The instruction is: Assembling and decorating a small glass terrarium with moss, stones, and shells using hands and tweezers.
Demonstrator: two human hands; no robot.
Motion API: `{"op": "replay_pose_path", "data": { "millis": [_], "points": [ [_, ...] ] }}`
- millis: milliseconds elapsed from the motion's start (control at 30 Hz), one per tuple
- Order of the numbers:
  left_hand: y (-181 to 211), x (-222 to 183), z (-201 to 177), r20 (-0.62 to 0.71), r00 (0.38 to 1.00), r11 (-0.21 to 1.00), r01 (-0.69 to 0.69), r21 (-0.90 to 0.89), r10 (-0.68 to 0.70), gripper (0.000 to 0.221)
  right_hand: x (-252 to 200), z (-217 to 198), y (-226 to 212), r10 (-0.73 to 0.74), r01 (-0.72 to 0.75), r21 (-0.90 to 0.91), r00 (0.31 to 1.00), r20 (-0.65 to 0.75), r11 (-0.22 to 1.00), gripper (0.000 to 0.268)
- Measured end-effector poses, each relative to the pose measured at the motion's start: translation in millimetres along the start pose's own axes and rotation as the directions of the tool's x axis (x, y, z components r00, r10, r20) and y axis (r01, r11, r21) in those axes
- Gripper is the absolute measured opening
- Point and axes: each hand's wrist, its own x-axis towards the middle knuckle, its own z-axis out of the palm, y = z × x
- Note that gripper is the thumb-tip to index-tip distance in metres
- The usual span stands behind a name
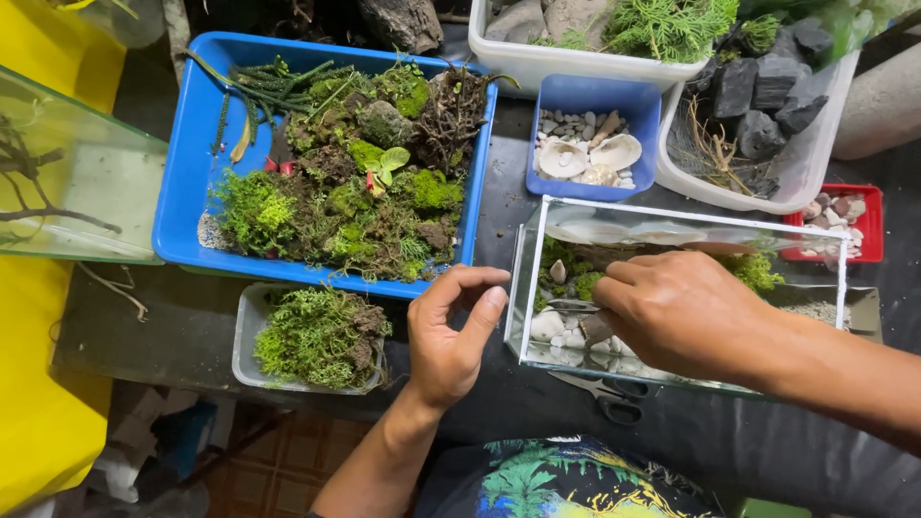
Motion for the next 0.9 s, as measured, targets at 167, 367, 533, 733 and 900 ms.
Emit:
{"op": "replay_pose_path", "data": {
  "millis": [167,367,533,733,900],
  "points": [
    [0,-1,1,-0.006,1.0,1.0,-0.001,0.004,0.001,0.016,-7,-7,3,0.016,-0.016,0.002,1.0,-0.005,1.0,0.028],
    [1,-3,1,-0.02,1.0,1.0,0.016,0.01,-0.016,0.018,-35,-35,10,0.106,-0.11,-0.032,0.988,-0.113,0.993,0.021],
    [-1,-3,5,-0.016,0.999,1.0,0.028,0.011,-0.028,0.018,-74,-59,12,0.251,-0.264,-0.028,0.94,-0.229,0.964,0.013],
    [5,-3,8,-0.013,1.0,1.0,0.025,0.014,-0.025,0.019,-106,-65,-1,0.466,-0.363,0.301,0.769,-0.438,0.882,0.012],
    [11,-1,11,-0.012,1.0,0.998,0.015,0.062,-0.015,0.021,-124,-51,-6,0.628,-0.454,0.441,0.637,-0.447,0.774,0.012]
  ]
}}
